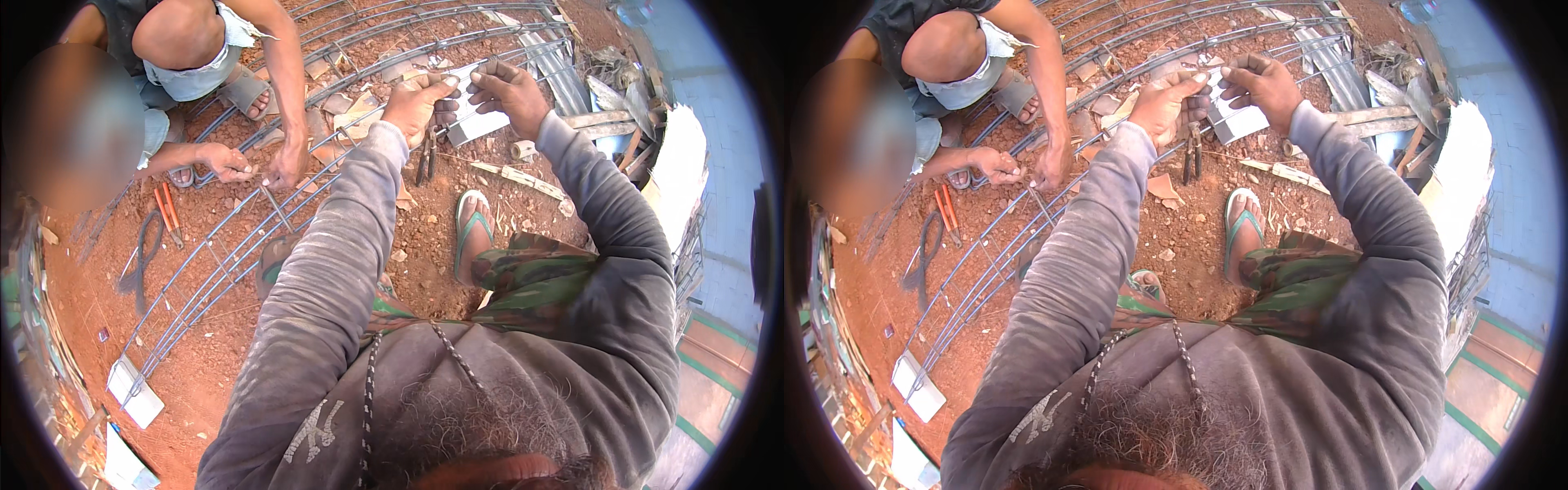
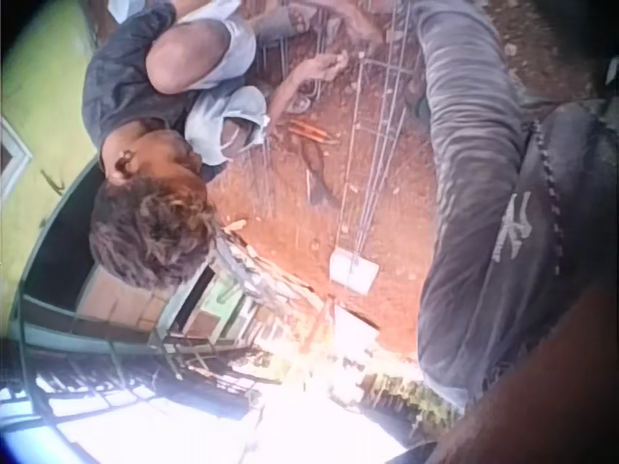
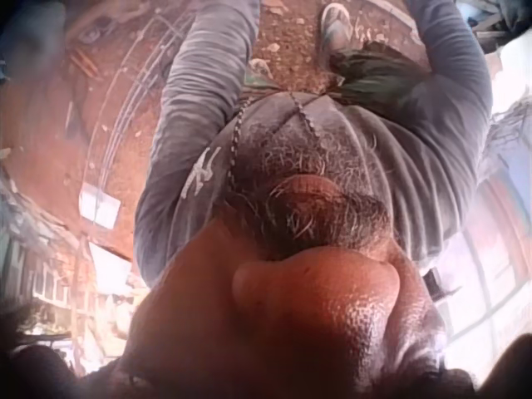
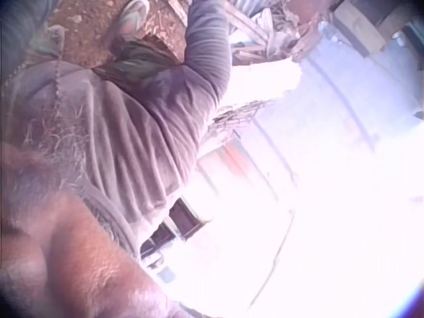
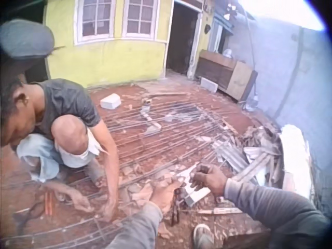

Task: The person uses pliers to twist and secure metal wires onto a rebar frame while another person assists by holding the structure.

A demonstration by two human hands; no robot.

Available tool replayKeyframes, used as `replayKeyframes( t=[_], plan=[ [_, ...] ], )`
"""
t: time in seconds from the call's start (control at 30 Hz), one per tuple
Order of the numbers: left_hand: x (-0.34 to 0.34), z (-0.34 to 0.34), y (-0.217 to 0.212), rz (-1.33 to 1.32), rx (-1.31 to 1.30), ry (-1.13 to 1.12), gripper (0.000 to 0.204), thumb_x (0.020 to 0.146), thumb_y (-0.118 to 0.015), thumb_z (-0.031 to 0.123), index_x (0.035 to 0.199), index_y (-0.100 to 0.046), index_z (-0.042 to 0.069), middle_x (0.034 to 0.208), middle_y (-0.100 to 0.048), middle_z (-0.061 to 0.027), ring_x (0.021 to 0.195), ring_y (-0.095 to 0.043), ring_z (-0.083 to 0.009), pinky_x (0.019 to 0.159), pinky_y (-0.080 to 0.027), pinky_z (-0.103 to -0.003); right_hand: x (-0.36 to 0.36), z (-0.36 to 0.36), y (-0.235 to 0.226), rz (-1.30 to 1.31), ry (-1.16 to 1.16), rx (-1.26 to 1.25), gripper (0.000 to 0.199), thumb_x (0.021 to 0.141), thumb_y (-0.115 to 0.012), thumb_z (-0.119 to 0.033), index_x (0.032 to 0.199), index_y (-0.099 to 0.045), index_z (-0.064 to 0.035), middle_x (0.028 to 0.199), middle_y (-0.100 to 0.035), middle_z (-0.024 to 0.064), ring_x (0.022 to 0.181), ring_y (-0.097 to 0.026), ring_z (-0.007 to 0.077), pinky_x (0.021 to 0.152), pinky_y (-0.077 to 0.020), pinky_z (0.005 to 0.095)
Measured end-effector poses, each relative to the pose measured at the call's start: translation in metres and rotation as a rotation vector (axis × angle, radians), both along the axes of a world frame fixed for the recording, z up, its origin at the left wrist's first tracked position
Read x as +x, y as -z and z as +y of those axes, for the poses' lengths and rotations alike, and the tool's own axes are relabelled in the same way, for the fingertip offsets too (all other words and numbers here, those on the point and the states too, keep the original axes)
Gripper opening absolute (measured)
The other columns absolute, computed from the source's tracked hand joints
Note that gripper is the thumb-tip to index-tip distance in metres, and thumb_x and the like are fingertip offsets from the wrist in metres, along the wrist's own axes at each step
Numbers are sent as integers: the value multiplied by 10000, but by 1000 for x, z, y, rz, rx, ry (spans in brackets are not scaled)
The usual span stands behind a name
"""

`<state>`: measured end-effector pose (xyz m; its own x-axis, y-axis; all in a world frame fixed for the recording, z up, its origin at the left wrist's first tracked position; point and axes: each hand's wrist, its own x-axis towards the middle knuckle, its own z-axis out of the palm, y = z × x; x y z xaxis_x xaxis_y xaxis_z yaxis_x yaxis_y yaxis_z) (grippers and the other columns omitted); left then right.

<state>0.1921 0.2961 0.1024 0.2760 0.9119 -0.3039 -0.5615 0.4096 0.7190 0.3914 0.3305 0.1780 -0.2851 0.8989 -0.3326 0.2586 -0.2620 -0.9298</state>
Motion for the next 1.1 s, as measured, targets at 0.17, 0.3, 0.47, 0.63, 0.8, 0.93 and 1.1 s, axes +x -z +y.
replayKeyframes(
  t=[0.17,0.3,0.47,0.63,0.8,0.93,1.1],
  plan=[
    [12,1,-13,49,108,-21,237,978,-737,199,1148,-683,43,975,-730,-49,796,-700,-126,668,-588,-258,-3,-8,-15,-21,3,6,234,971,-730,-192,1130,-678,-30,974,-730,73,825,-726,161,720,-615,296],
    [18,0,-15,82,140,-101,223,960,-756,163,1134,-677,47,983,-732,-42,756,-695,-110,662,-583,-241,-12,-22,-25,-57,-30,86,398,948,-732,-131,1319,-649,-13,1040,-739,92,828,-716,148,748,-616,286],
    [19,-1,-11,-40,132,-152,239,936,-767,96,1140,-672,15,1002,-738,-72,845,-726,-131,708,-600,-259,-23,-28,-24,-245,-65,213,487,915,-697,-54,1393,-625,-3,1055,-750,110,810,-686,123,751,-587,262],
    [26,-3,-17,63,154,-117,247,914,-737,31,1149,-700,-34,958,-737,-96,791,-712,-151,707,-594,-275,-17,-21,-19,-489,-42,400,453,864,-645,-44,1311,-675,19,960,-748,81,787,-670,134,731,-554,270],
    [42,-2,-14,60,-202,-373,53,913,-668,27,899,-676,-24,829,-691,-108,687,-669,-181,662,-582,-314,-23,-24,-16,-571,110,291,361,892,-651,-60,1234,-695,46,937,-739,71,806,-682,144,734,-555,272],
    [51,3,-8,-389,-330,-206,132,1024,-527,53,1080,-549,-64,955,-643,-165,875,-678,-251,824,-622,-421,-3,-23,-23,-133,210,105,278,1005,-662,-160,1210,-707,23,1099,-747,113,996,-719,194,863,-584,294],
    [63,5,-2,-767,-547,-154,234,1051,-458,59,1227,-515,-84,1168,-627,-183,1137,-656,-309,994,-576,-497,2,-22,-36,87,90,220,284,1024,-653,-193,1262,-652,-39,1001,-701,47,893,-703,164,800,-597,330]
  ],
)
